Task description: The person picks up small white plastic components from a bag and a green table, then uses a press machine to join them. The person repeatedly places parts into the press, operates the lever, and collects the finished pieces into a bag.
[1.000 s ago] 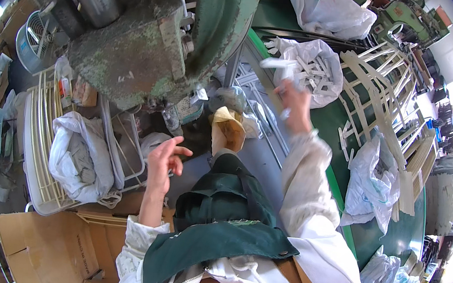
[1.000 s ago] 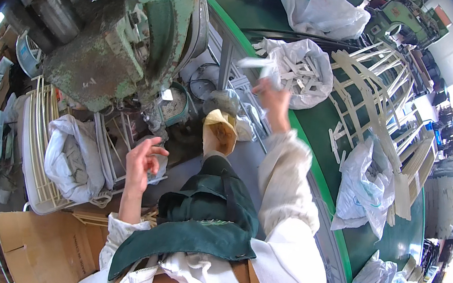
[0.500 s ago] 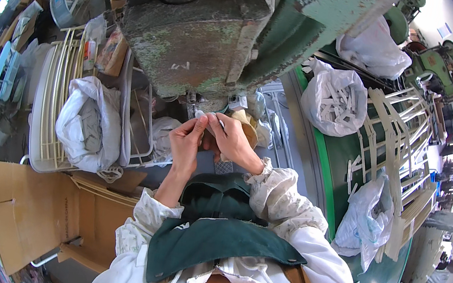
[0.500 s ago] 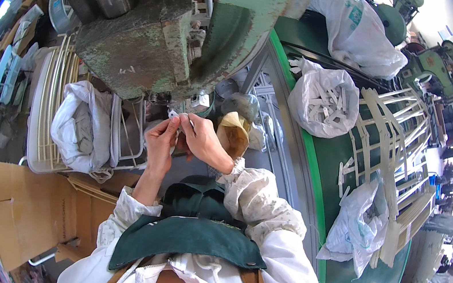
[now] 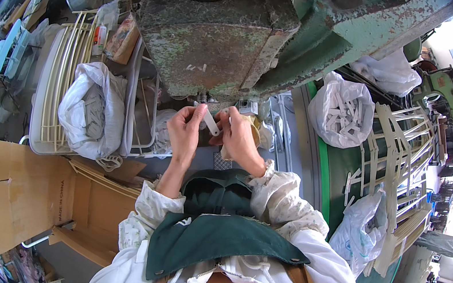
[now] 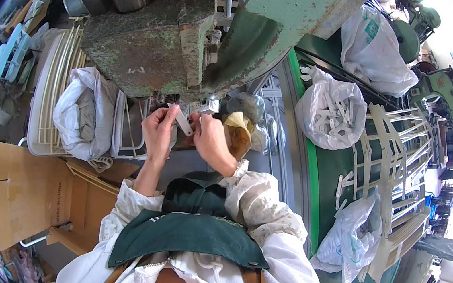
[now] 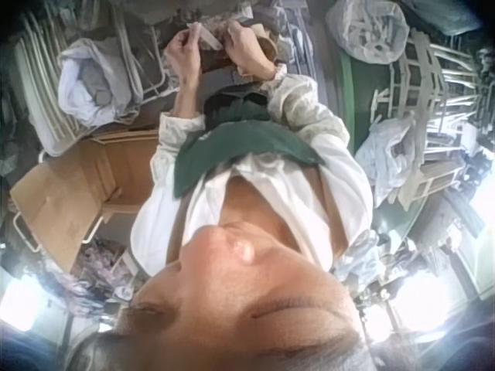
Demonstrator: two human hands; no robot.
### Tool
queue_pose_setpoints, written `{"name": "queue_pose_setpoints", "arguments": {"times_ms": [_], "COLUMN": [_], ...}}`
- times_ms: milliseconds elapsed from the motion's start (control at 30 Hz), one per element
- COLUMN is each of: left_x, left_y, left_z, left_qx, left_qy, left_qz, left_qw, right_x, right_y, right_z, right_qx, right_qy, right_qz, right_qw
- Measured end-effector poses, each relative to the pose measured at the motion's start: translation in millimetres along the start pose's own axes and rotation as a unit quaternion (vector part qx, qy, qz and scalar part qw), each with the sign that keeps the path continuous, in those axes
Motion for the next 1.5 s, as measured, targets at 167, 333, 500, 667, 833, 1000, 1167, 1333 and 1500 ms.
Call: {"name": "queue_pose_setpoints", "arguments": {"times_ms": [167, 333, 500, 667, 833, 1000, 1167, 1333, 1500], "left_x": [-8, -3, 4, 9, 8, 1, 15, 12, 15], "left_y": [7, 7, -4, -12, -9, -4, -2, 0, 3], "left_z": [15, 42, 37, 39, 45, 46, 51, 43, 50], "left_qx": [0.04, 0.117, 0.105, 0.107, 0.129, 0.111, 0.112, 0.115, 0.114], "left_qy": [-0.066, -0.13, -0.094, -0.062, -0.069, -0.092, -0.09, -0.063, -0.054], "left_qz": [0.064, 0.063, 0.089, 0.068, 0.106, 0.117, 0.103, 0.115, 0.116], "left_qw": [0.995, 0.983, 0.986, 0.99, 0.983, 0.983, 0.984, 0.985, 0.985], "right_x": [8, -38, -31, -30, -23, -10, -2, 22, 16], "right_y": [50, 119, 117, 117, 121, 117, 96, 49, 50], "right_z": [-67, -114, -120, -118, -119, -121, -94, 7, 12], "right_qx": [0.117, 0.022, -0.004, -0.002, -0.011, -0.021, -0.004, -0.012, 0.066], "right_qy": [-0.212, -0.271, -0.293, -0.289, -0.267, -0.23, -0.011, 0.268, 0.284], "right_qz": [-0.105, 0.013, 0.034, 0.042, 0.039, 0.018, -0.026, 0.032, 0.002], "right_qw": [0.964, 0.962, 0.955, 0.956, 0.963, 0.973, 1.0, 0.963, 0.957]}}
Point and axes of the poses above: each hand's wrist, its own y-axis towards the middle knuckle, its own x-axis out of the back of the hand, z = x × y, the point moved 5 cm from there along y, towards the middle knuckle, and after that the axes turned 4 degrees about z, right-handed, at the moved point
